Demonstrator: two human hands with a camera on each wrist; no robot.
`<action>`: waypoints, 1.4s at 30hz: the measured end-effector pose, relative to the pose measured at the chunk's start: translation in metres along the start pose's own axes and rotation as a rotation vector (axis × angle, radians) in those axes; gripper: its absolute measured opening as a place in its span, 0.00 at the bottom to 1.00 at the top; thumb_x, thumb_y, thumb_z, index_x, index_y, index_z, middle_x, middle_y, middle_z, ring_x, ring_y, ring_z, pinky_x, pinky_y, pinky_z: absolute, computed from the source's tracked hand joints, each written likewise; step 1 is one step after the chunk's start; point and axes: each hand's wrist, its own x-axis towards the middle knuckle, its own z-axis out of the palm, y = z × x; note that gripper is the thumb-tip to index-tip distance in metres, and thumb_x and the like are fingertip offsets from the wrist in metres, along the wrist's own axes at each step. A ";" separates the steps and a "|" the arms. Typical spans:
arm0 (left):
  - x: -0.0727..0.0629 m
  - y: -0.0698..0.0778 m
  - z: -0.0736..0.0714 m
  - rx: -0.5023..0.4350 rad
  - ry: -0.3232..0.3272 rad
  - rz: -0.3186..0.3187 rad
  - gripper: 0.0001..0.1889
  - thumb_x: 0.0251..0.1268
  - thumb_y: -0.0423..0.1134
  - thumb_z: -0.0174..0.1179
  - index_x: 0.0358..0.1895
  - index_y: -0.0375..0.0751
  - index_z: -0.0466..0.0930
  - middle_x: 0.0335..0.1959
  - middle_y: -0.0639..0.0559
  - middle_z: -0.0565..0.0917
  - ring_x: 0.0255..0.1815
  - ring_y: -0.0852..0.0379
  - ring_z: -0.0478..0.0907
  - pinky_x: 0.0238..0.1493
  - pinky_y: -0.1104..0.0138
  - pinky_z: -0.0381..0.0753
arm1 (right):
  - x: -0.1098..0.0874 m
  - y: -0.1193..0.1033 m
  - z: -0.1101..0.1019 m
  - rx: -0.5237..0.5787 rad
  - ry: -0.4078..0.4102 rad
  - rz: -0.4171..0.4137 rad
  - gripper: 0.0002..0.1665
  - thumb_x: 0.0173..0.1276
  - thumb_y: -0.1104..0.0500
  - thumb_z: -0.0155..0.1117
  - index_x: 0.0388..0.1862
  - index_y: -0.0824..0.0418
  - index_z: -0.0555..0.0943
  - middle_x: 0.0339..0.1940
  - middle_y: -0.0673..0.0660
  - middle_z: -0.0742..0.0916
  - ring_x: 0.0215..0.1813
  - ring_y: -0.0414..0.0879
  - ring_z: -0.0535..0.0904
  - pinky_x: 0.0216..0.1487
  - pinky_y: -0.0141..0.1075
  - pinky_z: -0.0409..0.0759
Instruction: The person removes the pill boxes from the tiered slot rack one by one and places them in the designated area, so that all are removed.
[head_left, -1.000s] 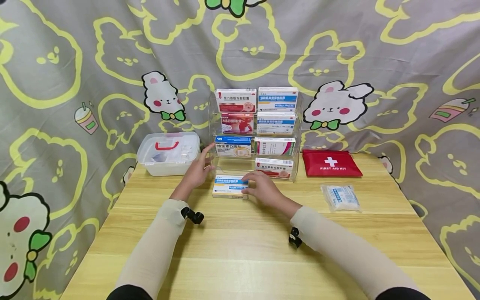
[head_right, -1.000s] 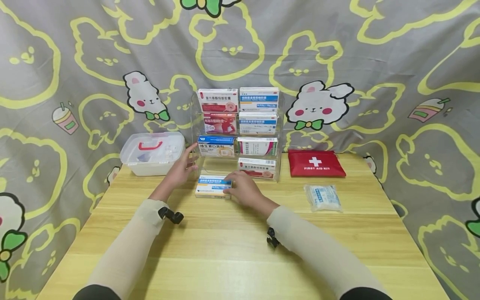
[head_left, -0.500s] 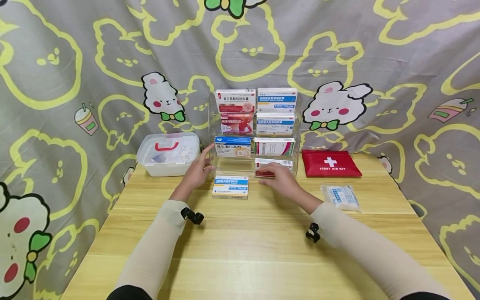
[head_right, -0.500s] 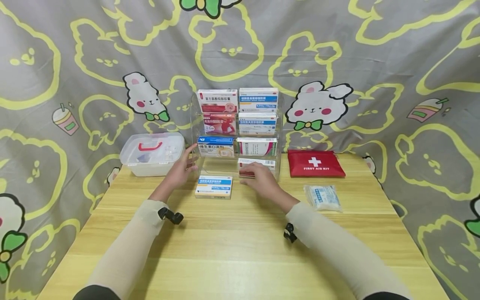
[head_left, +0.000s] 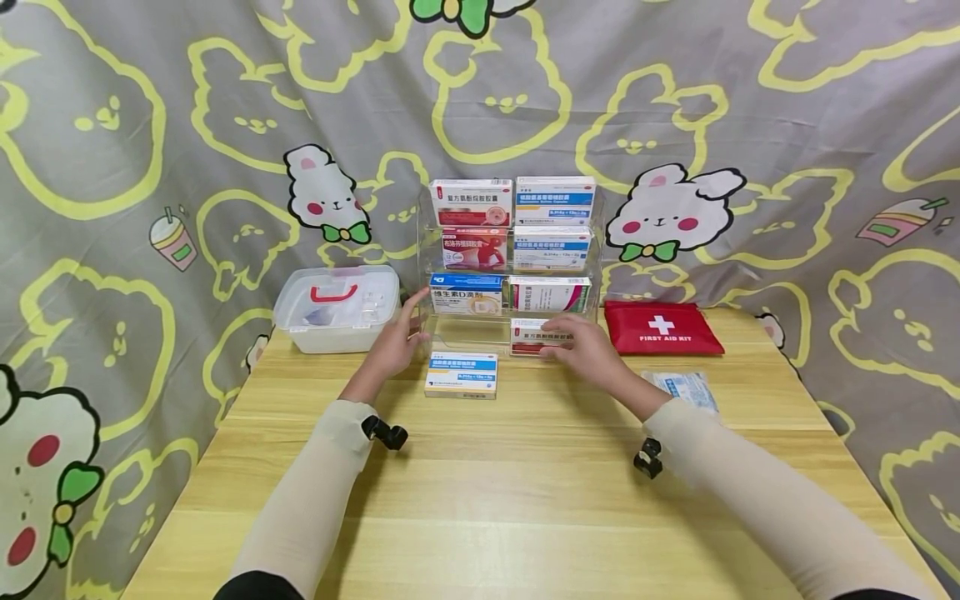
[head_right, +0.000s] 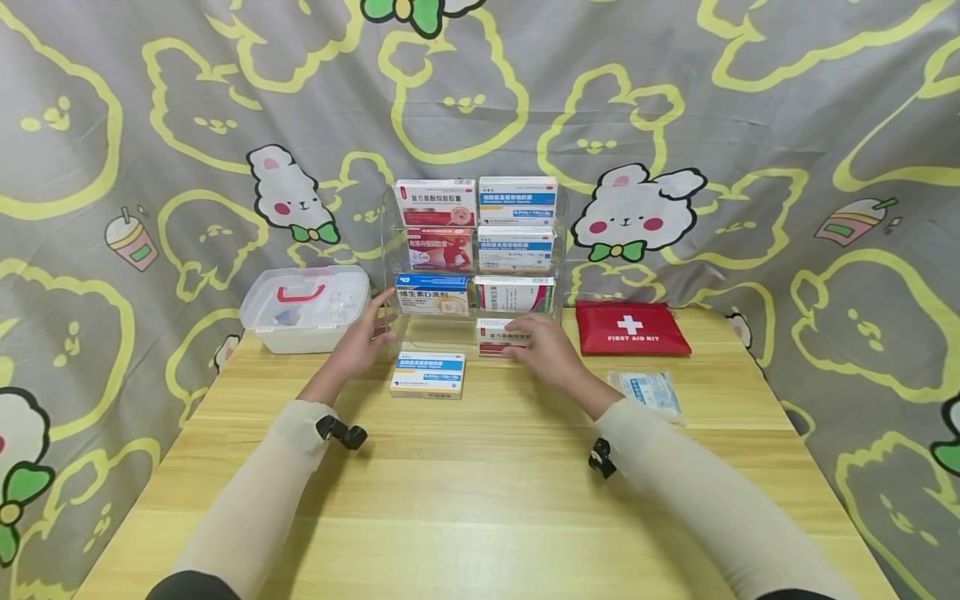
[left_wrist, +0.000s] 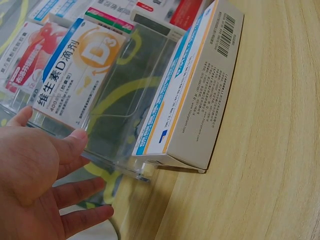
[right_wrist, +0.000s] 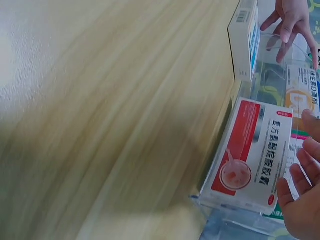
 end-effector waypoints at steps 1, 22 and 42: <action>0.000 0.000 0.000 0.000 0.000 0.000 0.47 0.77 0.30 0.57 0.82 0.75 0.39 0.73 0.34 0.73 0.72 0.37 0.73 0.69 0.42 0.72 | 0.000 0.001 -0.002 -0.002 0.001 0.006 0.24 0.64 0.60 0.79 0.58 0.64 0.86 0.61 0.63 0.85 0.65 0.60 0.79 0.63 0.53 0.80; 0.000 -0.001 0.001 -0.003 0.006 0.012 0.47 0.77 0.30 0.57 0.82 0.75 0.39 0.72 0.34 0.73 0.72 0.37 0.73 0.68 0.41 0.72 | 0.004 0.009 -0.014 -0.022 -0.012 0.114 0.24 0.69 0.62 0.74 0.63 0.64 0.83 0.65 0.65 0.83 0.59 0.59 0.81 0.60 0.53 0.80; 0.000 -0.001 0.001 -0.005 0.014 0.009 0.47 0.77 0.30 0.57 0.82 0.74 0.40 0.72 0.33 0.73 0.71 0.37 0.73 0.67 0.42 0.73 | 0.014 0.005 -0.009 -0.038 -0.039 0.159 0.19 0.68 0.65 0.73 0.58 0.65 0.87 0.59 0.64 0.87 0.53 0.56 0.85 0.54 0.50 0.82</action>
